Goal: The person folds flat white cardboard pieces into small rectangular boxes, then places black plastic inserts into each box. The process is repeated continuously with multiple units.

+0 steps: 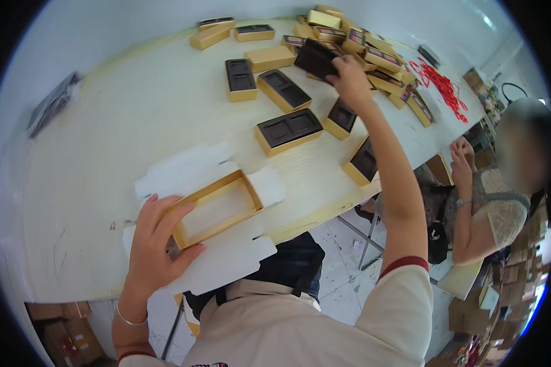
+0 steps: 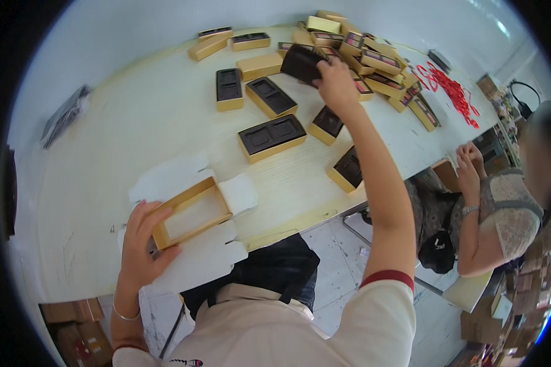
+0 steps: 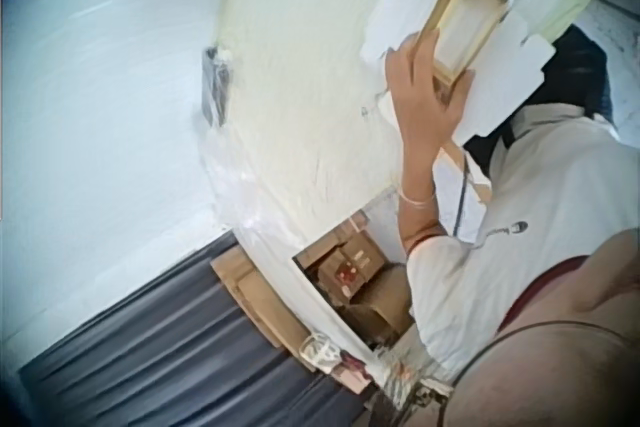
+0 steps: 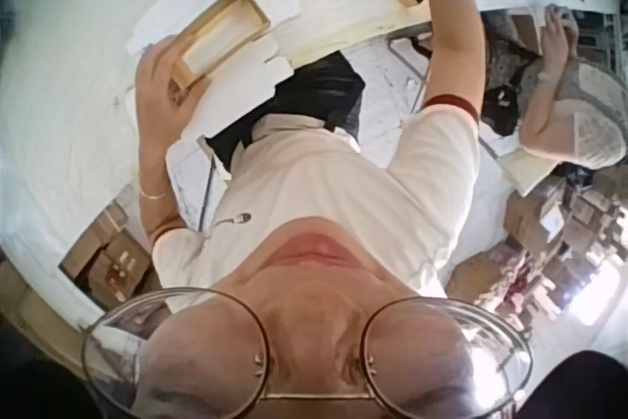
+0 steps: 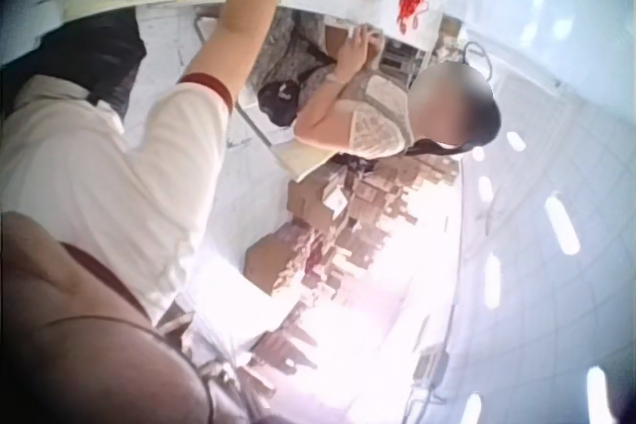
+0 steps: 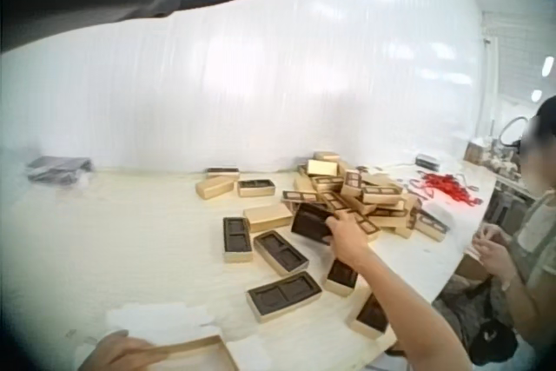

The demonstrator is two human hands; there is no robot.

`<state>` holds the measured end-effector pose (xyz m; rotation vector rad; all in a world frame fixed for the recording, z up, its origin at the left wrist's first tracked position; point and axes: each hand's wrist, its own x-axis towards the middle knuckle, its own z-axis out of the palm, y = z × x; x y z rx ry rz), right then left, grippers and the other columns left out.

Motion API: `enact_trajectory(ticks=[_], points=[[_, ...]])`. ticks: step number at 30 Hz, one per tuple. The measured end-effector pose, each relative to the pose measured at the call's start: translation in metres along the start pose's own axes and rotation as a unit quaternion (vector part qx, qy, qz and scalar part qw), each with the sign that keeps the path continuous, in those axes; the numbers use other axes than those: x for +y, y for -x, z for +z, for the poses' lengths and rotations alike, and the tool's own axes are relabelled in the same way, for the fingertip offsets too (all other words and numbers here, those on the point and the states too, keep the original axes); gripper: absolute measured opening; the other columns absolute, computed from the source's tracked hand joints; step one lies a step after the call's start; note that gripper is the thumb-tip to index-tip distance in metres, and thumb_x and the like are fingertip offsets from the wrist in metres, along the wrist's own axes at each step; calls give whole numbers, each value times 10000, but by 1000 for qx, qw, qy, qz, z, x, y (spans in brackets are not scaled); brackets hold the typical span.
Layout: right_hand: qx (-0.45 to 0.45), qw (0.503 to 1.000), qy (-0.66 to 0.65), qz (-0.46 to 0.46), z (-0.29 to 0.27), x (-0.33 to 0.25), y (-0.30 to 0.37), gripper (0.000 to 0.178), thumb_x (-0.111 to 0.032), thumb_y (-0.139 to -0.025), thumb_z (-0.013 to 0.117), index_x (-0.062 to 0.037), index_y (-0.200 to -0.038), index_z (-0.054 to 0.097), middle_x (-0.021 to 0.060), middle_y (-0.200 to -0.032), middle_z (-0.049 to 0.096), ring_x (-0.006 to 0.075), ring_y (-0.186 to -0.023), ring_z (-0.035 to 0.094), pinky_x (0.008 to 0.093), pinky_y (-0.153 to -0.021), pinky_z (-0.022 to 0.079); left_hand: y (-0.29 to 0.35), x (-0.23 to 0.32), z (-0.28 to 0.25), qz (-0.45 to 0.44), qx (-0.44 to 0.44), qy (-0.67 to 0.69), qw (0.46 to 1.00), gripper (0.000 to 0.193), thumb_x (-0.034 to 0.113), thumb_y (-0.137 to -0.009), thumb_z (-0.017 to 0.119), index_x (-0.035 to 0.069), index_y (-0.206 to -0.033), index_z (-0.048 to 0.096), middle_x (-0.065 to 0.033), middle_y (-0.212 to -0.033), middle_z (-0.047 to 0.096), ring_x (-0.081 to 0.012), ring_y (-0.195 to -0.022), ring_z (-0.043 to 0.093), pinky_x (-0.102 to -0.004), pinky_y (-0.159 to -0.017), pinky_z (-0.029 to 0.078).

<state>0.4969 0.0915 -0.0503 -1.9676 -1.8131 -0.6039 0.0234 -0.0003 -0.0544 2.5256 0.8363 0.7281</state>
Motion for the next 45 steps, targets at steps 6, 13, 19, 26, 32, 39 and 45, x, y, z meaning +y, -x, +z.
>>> enact_trajectory(ticks=[6,13,19,26,32,39,45], points=[[45,975,-123,-179,-50,-140,-2,269,-160,-754,722,-50,-971,606,144,-974,596,351,-973,580,436,-807,492,-2,-2,1,16,-1,2,1000,578,150,-675,769,45,-1205,561,-153,-1201,554,-356,-1132,503,-449,-1046,338],[-196,944,-4,-266,-6,-205,-9,111,-99,-854,583,-53,-873,681,100,-922,610,272,-915,597,399,-830,453,4,1,2,-3,15,30,999,523,193,-746,756,64,-1213,561,-145,-1236,533,-330,-1153,491,-390,-994,375],[-153,941,-72,-294,-25,-205,-11,76,-120,-819,647,-52,-783,643,74,-832,616,245,-879,596,375,-837,412,4,-2,3,4,25,14,1000,527,276,-759,761,83,-1210,567,-122,-1195,553,-312,-1149,489,-396,-975,402],[-31,933,-194,-300,-60,-197,-7,199,-262,-860,649,-73,-907,610,110,-980,607,274,-902,586,379,-766,435,2,-1,-6,-7,-14,58,998,670,194,-727,782,83,-1313,476,-126,-1222,534,-292,-1176,475,-377,-1017,361],[-340,622,-705,-22,-143,-186,50,506,-289,-908,551,65,-1264,488,83,-1151,578,126,-1012,566,242,-879,456,13,2,-7,-36,26,136,990,856,159,-675,819,155,-1405,373,-129,-1201,547,-316,-1140,485,-397,-985,392],[-489,815,-308,-34,-145,-172,73,644,-636,-763,663,-10,-912,663,38,-868,637,86,-854,586,206,-728,403,10,19,-12,-23,35,94,995,871,65,-690,789,182,-1429,343,-121,-1199,545,-309,-1122,494,-385,-977,410],[-539,779,-321,-7,-141,-205,55,635,-597,-775,659,35,-757,606,80,-554,572,164,-345,527,229,-321,415,4,23,-12,-23,-13,49,998,864,16,-659,785,162,-1416,395,-107,-1255,549,-272,-1149,511,-381,-1008,396]])
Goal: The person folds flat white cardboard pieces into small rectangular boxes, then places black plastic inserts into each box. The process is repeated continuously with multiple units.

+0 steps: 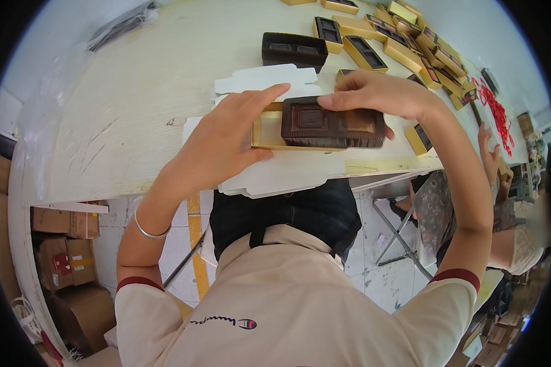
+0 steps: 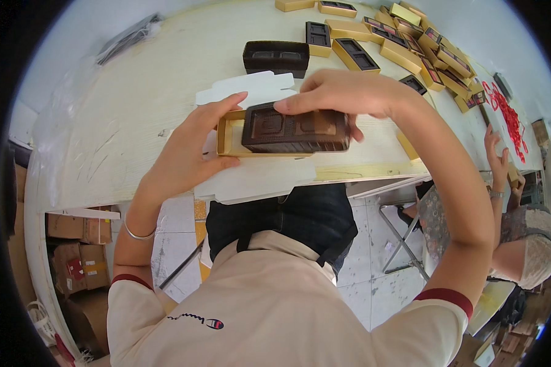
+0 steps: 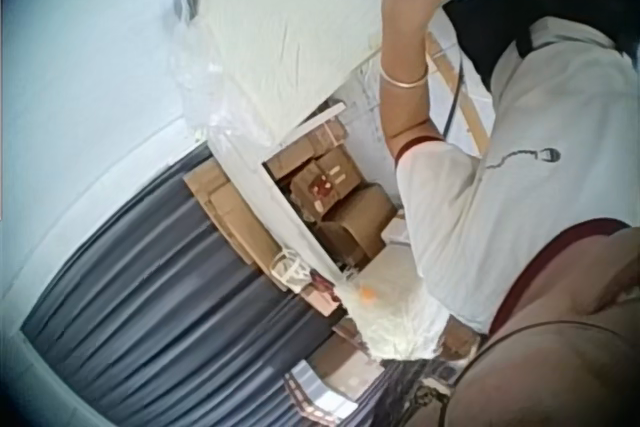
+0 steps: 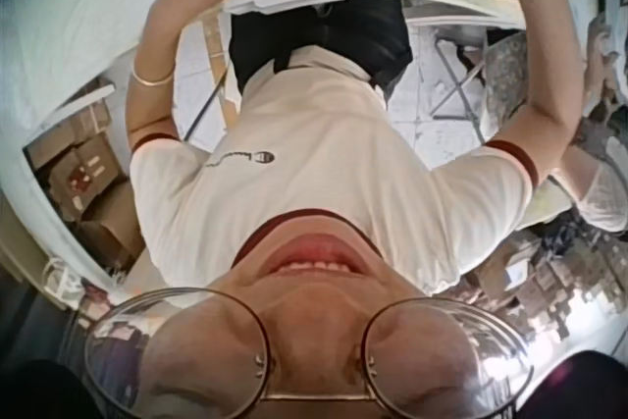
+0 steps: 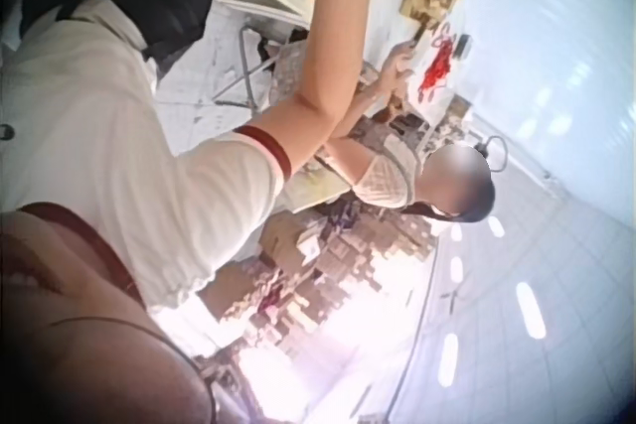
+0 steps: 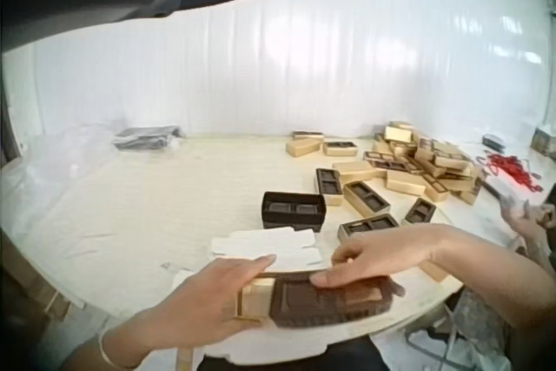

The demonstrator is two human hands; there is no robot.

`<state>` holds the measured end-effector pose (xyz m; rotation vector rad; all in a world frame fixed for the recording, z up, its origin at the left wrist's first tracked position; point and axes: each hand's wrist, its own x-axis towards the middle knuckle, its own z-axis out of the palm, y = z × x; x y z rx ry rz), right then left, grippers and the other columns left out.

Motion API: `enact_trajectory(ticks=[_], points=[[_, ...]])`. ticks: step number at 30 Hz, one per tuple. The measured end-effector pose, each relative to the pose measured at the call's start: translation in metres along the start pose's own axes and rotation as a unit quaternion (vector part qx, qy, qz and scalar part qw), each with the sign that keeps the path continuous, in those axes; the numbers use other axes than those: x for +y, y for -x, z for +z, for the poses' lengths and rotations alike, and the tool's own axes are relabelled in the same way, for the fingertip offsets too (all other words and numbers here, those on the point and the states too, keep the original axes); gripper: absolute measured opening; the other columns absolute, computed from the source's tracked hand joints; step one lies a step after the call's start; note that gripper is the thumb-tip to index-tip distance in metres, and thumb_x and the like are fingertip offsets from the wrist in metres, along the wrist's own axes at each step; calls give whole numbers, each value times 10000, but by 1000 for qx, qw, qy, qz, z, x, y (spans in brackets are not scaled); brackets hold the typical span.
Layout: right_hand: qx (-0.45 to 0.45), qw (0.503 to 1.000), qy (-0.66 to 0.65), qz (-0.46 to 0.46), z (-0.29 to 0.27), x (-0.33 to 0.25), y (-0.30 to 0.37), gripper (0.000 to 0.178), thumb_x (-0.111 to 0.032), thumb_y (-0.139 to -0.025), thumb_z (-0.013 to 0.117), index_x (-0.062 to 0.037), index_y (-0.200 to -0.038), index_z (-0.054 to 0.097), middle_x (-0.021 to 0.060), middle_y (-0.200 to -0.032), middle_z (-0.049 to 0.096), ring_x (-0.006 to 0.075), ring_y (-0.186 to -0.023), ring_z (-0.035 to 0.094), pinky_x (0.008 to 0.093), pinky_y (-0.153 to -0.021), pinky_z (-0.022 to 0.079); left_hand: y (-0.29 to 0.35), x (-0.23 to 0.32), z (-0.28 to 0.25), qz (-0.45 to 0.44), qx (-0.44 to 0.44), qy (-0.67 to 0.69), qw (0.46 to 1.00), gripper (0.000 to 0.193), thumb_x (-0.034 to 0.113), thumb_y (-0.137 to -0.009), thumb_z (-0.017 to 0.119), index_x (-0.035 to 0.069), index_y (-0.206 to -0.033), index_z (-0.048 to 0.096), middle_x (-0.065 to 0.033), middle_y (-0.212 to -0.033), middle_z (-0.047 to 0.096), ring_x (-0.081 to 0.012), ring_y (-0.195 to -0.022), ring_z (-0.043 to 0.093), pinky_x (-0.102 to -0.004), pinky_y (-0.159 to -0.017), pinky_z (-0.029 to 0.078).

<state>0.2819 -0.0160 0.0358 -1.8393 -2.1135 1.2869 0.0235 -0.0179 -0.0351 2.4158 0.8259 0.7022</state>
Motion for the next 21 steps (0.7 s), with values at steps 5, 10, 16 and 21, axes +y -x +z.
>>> enact_trajectory(ticks=[5,10,16,21], points=[[100,977,178,-66,14,-7,-15,707,-641,-828,563,49,-983,560,194,-773,645,284,-665,656,358,-591,527,-6,5,-7,-71,-39,34,996,810,44,-673,778,148,-1395,425,-107,-1254,555,-285,-1139,522,-373,-1005,406],[133,978,133,-89,23,-18,-2,683,-638,-902,446,-82,-1298,438,144,-954,613,173,-859,605,283,-759,474,-4,-14,-7,-22,-40,16,999,713,60,-686,771,100,-1337,482,-90,-1292,542,-276,-1178,509,-361,-1022,396],[122,904,111,-395,22,38,4,412,-110,-753,752,-46,-1143,636,120,-1011,586,240,-820,590,359,-699,481,-6,-10,-9,-32,-56,38,997,717,137,-704,776,96,-1349,467,-105,-1349,493,-282,-1254,459,-374,-1049,370],[242,820,268,-444,42,42,4,398,-172,-704,751,-23,-1062,660,108,-836,572,282,-741,581,354,-624,463,-7,-6,18,13,13,-39,999,761,255,-718,777,129,-1384,432,-120,-1411,420,-319,-1277,426,-402,-1052,370]])
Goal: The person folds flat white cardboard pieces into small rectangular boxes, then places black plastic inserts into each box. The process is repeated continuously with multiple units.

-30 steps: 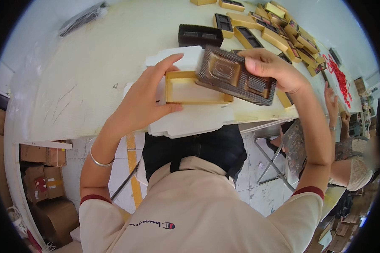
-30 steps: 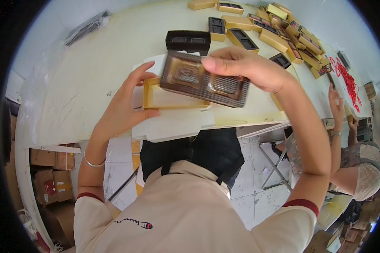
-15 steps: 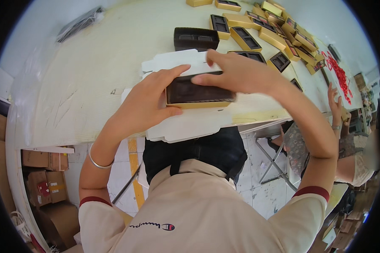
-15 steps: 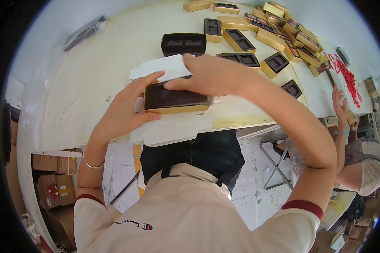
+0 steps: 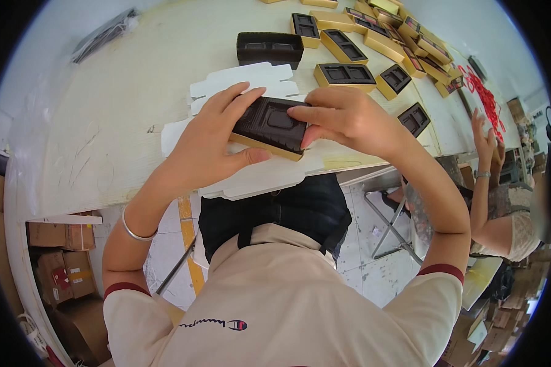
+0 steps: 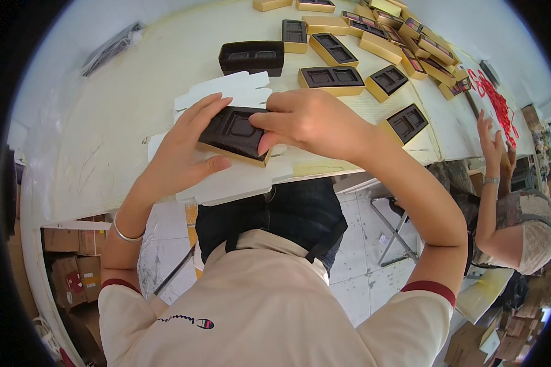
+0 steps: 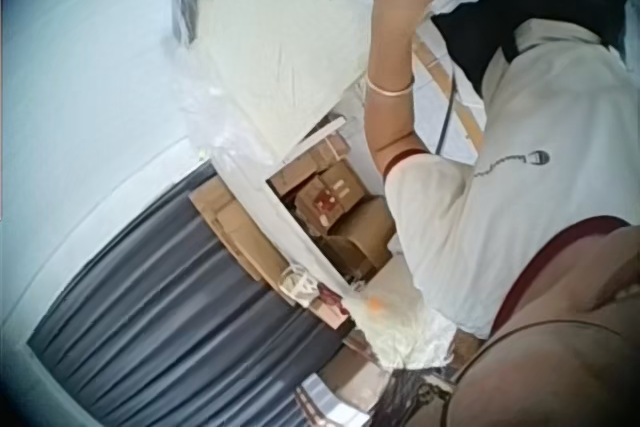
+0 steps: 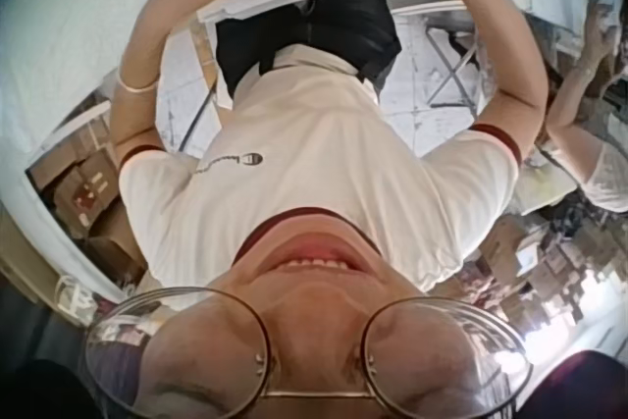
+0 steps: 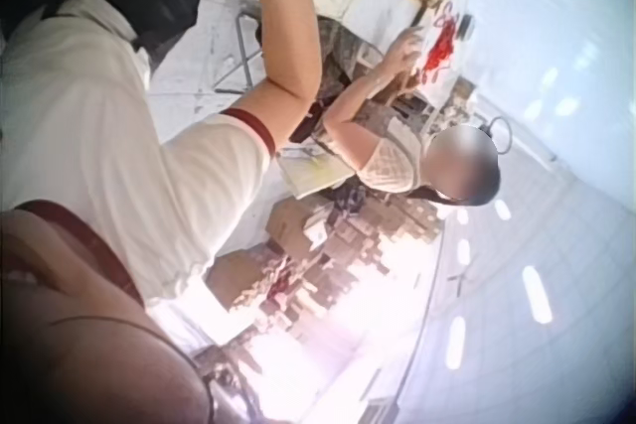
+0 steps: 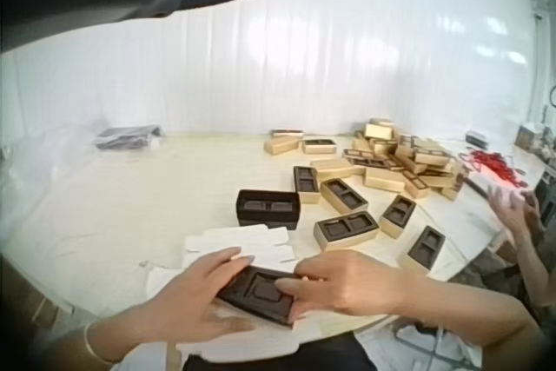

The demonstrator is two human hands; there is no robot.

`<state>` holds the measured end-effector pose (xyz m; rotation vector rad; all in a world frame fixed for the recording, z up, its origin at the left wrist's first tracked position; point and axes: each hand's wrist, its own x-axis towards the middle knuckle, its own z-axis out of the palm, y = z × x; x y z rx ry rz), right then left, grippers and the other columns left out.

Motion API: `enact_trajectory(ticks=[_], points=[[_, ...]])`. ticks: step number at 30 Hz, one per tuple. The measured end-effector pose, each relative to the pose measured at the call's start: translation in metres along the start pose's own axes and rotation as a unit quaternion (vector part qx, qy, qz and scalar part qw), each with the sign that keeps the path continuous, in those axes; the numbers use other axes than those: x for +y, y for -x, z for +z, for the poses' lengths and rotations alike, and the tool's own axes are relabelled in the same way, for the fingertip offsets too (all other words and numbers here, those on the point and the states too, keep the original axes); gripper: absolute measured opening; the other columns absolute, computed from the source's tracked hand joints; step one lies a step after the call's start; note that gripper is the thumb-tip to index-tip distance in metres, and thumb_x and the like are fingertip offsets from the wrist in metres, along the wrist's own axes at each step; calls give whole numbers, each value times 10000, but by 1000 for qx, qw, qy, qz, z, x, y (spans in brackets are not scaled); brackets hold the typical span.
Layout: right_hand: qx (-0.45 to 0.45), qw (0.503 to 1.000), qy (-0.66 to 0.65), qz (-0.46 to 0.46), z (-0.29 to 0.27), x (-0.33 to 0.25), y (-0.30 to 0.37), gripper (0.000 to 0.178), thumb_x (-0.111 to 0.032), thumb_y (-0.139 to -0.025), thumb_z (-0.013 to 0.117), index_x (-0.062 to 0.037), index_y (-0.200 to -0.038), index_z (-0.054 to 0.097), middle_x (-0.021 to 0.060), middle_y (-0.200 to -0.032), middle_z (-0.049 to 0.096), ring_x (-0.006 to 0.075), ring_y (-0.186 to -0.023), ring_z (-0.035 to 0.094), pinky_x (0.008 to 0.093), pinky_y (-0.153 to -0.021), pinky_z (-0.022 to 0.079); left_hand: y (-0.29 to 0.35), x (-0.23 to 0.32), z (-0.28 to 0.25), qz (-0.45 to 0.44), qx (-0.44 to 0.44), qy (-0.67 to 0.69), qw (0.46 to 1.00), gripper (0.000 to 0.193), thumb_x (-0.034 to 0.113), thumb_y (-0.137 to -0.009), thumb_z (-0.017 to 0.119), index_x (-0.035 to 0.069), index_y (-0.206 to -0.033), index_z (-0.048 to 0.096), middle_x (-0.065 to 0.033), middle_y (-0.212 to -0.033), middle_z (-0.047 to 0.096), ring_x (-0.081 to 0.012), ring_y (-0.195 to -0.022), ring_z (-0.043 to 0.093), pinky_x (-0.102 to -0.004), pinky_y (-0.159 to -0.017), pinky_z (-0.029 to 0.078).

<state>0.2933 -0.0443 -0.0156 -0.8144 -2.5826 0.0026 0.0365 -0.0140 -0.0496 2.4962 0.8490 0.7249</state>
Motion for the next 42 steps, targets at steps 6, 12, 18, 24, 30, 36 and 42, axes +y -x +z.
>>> enact_trajectory(ticks=[6,12,18,24,30,36,42], points=[[-60,997,36,-31,-13,-2,-13,242,-166,-747,710,-34,-945,659,91,-709,535,278,-675,591,378,-579,466,-11,-9,-8,-4,-66,16,998,790,380,-702,772,146,-1380,441,-131,-1421,404,-344,-1275,419,-413,-1055,364],[-193,978,82,-15,-18,-6,-26,193,-213,-821,651,-44,-912,668,93,-749,572,289,-717,608,387,-606,489,-10,-9,-7,19,-56,-8,998,751,401,-746,764,133,-1374,450,-142,-1424,388,-350,-1292,398,-415,-1046,379],[-97,985,144,-17,-9,-17,0,611,-491,-826,577,10,-1173,606,160,-1253,514,287,-1144,509,401,-908,446,-4,-10,-4,47,-24,-123,991,766,429,-746,745,105,-1374,453,-142,-1419,401,-348,-1305,384,-412,-1057,366],[-3,984,141,110,30,-47,18,746,-539,-823,557,72,-1249,518,240,-1388,409,371,-1267,426,438,-1027,378,-11,2,-5,32,-67,-154,985,725,374,-768,712,76,-1374,451,-168,-1402,402,-356,-1322,351,-457,-1095,303],[106,971,-94,195,41,-44,21,433,-175,-833,695,-11,-1217,582,241,-1301,477,385,-1156,517,413,-961,443,-1,11,-11,49,-42,-136,989,726,331,-766,731,61,-1375,443,-174,-1402,400,-355,-1295,372,-430,-1075,324],[143,942,59,299,-55,50,54,476,-249,-868,659,-39,-1281,548,165,-1337,516,310,-1267,465,382,-1059,355,9,7,-44,12,-8,-27,1000,655,318,-742,760,61,-1296,525,-173,-1372,452,-364,-1283,396,-438,-1039,363],[80,981,-30,174,-26,6,25,608,-363,-729,767,-13,-1191,583,168,-1232,570,356,-1141,532,424,-1003,398,32,19,-36,22,-105,-108,988,663,328,-587,841,58,-1141,596,-144,-1275,536,-348,-1164,478,-401,-974,408]])
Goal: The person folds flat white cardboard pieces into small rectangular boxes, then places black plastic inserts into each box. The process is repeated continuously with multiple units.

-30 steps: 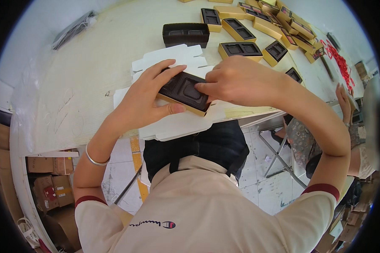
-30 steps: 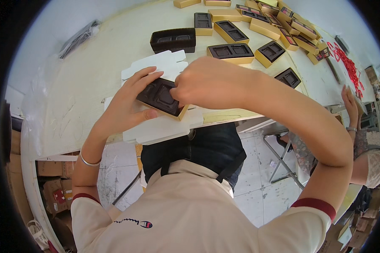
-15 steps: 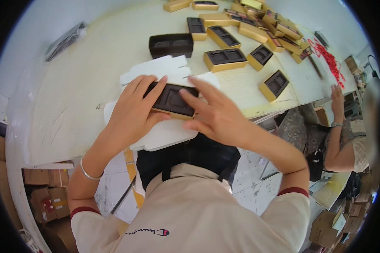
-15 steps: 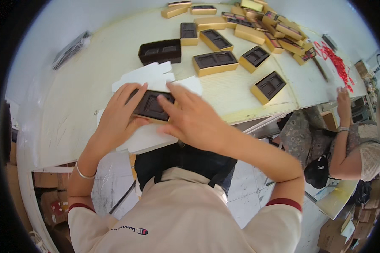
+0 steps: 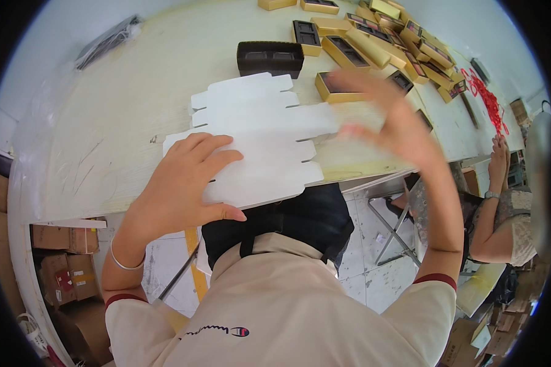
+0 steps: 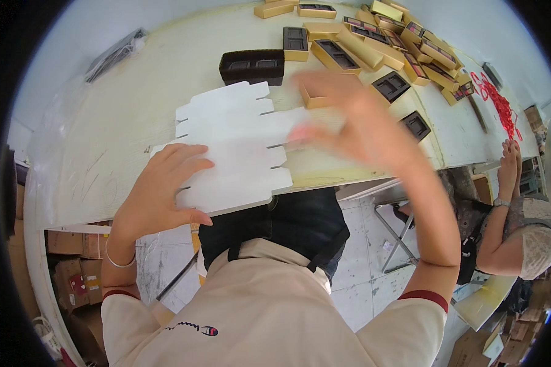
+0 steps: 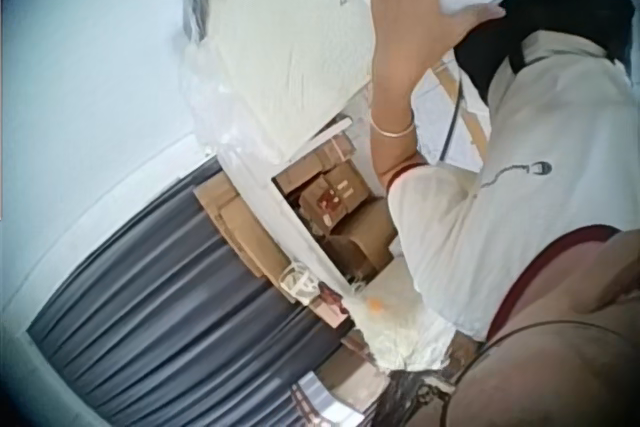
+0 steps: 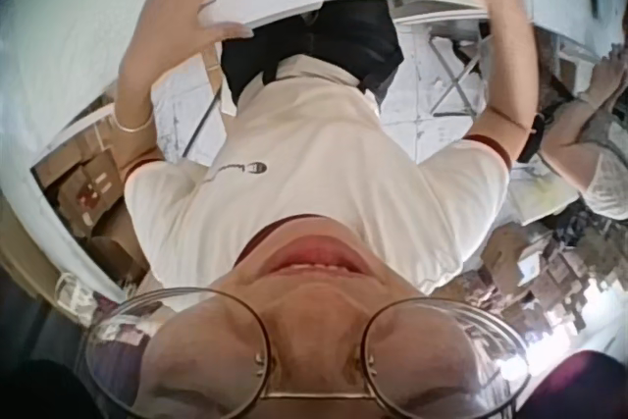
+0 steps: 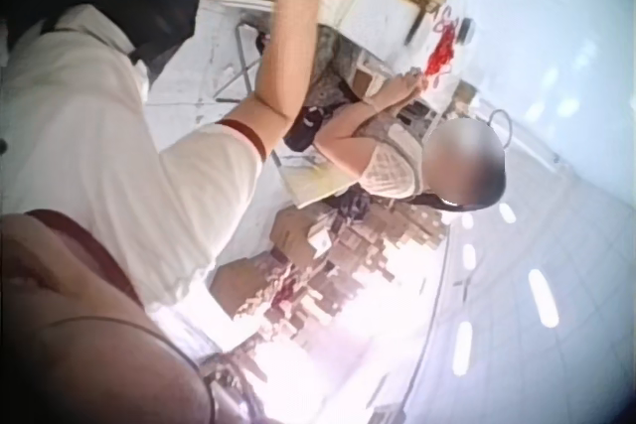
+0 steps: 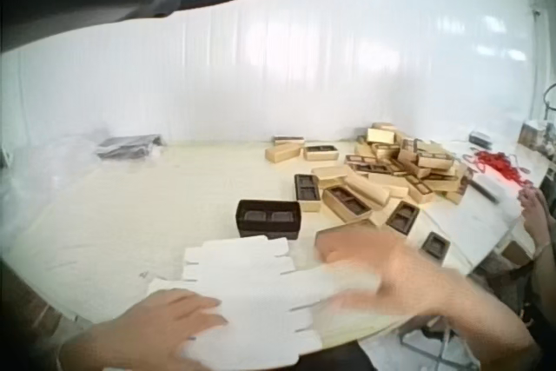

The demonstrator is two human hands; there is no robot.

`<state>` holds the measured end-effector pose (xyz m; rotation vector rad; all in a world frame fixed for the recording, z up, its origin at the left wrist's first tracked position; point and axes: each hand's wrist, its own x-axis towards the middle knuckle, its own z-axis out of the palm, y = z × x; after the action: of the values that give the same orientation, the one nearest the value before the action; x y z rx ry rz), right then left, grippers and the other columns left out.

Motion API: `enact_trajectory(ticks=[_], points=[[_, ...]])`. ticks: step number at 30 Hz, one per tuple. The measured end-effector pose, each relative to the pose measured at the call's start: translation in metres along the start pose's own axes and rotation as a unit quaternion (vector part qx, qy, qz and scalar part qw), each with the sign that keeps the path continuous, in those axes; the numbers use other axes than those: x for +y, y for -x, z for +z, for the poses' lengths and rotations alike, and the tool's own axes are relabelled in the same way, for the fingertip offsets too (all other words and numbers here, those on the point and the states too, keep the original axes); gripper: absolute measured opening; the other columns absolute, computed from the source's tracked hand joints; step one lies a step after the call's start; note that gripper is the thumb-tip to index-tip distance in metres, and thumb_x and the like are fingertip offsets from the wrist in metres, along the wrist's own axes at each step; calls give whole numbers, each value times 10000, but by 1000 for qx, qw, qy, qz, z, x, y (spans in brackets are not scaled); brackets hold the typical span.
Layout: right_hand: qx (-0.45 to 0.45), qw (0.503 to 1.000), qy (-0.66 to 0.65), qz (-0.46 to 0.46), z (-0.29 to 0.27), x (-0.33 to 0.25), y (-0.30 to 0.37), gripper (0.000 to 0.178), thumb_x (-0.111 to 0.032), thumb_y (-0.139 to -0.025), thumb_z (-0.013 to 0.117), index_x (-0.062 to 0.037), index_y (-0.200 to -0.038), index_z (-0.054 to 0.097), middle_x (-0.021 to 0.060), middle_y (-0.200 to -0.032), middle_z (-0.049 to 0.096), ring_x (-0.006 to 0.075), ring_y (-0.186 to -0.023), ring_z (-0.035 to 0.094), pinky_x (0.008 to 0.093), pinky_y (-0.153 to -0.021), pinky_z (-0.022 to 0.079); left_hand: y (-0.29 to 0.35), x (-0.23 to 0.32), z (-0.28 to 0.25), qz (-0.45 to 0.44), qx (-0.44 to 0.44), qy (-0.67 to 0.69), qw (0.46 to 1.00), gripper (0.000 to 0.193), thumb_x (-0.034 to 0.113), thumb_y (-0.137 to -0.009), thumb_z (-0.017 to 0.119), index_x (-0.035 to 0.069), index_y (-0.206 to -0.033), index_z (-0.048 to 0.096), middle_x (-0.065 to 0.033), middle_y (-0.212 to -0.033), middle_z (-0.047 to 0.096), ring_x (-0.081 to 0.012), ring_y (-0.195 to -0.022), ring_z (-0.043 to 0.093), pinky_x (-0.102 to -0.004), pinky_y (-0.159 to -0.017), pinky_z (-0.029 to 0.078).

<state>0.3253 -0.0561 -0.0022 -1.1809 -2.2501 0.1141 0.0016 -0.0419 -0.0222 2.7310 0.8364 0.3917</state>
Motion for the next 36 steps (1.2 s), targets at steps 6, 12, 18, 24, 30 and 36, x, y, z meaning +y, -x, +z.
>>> enact_trajectory(ticks=[6,12,18,24,30,36], points=[[-165,984,42,-58,47,-52,17,473,-318,-743,746,-11,-1075,605,165,-1228,573,343,-1135,537,444,-979,415,2,3,3,-1,0,20,1000,538,279,-636,821,49,-1076,615,-126,-1176,585,-321,-1044,533,-386,-861,462],[-237,970,-45,-39,34,-40,-8,210,-175,-831,679,-31,-978,634,147,-1072,641,333,-983,587,402,-815,474,3,-2,-5,43,9,14,999,304,205,-811,703,15,-1032,616,-124,-935,652,-291,-880,600,-353,-756,498],[-35,999,-14,22,71,-33,-14,201,-66,-789,677,-44,-984,634,164,-1084,611,327,-974,591,374,-754,491,-29,-3,8,-71,106,-20,992,217,103,-786,676,88,-999,634,-76,-902,615,-256,-773,581,-337,-651,471],[-44,988,0,-151,72,-25,-4,260,-125,-726,649,17,-939,600,101,-931,539,255,-875,550,347,-761,462,-19,-10,10,33,51,33,998,283,105,-682,768,35,-931,654,-89,-938,593,-248,-771,581,-326,-639,482],[-82,960,135,-231,71,-30,-10,148,-90,-693,641,5,-789,582,109,-878,541,229,-766,512,326,-666,445,-19,-6,15,48,44,-52,997,269,89,-697,745,13,-936,648,-95,-883,582,-252,-751,579,-357,-638,490],[-190,981,-36,-17,75,-15,-41,127,-65,-784,603,-14,-893,563,149,-854,606,341,-826,594,416,-663,451,-37,-28,12,-24,5,-39,999,237,39,-721,703,44,-954,658,-77,-778,550,-256,-712,561,-375,-630,463]])
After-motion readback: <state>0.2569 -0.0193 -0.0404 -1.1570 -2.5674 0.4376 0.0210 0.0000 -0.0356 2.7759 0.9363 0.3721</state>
